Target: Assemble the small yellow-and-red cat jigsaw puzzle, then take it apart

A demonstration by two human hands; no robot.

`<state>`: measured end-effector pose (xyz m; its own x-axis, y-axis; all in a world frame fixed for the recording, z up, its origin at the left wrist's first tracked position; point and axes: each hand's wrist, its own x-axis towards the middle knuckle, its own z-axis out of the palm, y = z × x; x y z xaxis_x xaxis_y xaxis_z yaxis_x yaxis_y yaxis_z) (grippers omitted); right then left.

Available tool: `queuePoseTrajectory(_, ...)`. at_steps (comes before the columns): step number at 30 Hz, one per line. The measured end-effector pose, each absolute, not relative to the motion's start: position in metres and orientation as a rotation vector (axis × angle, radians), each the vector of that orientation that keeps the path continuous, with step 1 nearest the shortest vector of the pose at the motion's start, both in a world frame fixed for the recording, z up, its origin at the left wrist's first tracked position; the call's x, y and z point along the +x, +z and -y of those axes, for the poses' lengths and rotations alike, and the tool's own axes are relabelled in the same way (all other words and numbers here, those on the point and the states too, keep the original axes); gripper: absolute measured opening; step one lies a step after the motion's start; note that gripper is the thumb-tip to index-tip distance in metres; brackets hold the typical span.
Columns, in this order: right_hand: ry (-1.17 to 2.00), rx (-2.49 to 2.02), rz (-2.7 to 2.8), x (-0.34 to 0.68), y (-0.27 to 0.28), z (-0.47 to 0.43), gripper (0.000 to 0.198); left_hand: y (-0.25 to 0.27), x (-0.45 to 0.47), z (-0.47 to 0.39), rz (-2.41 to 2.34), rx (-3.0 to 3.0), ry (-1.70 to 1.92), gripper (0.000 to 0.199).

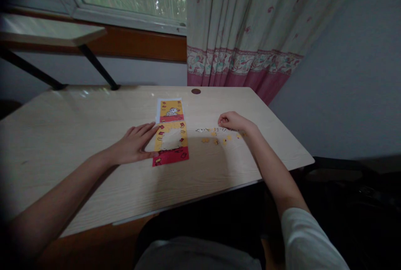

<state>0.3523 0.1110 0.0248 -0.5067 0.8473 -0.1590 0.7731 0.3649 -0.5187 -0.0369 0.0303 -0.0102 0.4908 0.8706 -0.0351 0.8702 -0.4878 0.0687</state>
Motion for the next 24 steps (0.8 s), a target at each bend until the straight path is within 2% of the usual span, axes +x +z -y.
queuePoseTrajectory(4,0.912,-1.423,2.415,0.348,0.023,-0.106,0.026,-0.011,-0.038,-0.031,-1.558,2.648,-0.001,0.101)
queuePoseTrajectory(13,0.838,-1.588,2.428,0.373,0.031,-0.101,0.031,-0.013,-0.039,-0.031,-1.546,2.654,0.014,0.1)
queuePoseTrajectory(24,0.813,-1.632,2.49,0.369,0.023,-0.1,0.022,-0.013,-0.039,-0.031,-1.549,2.657,0.011,0.1)
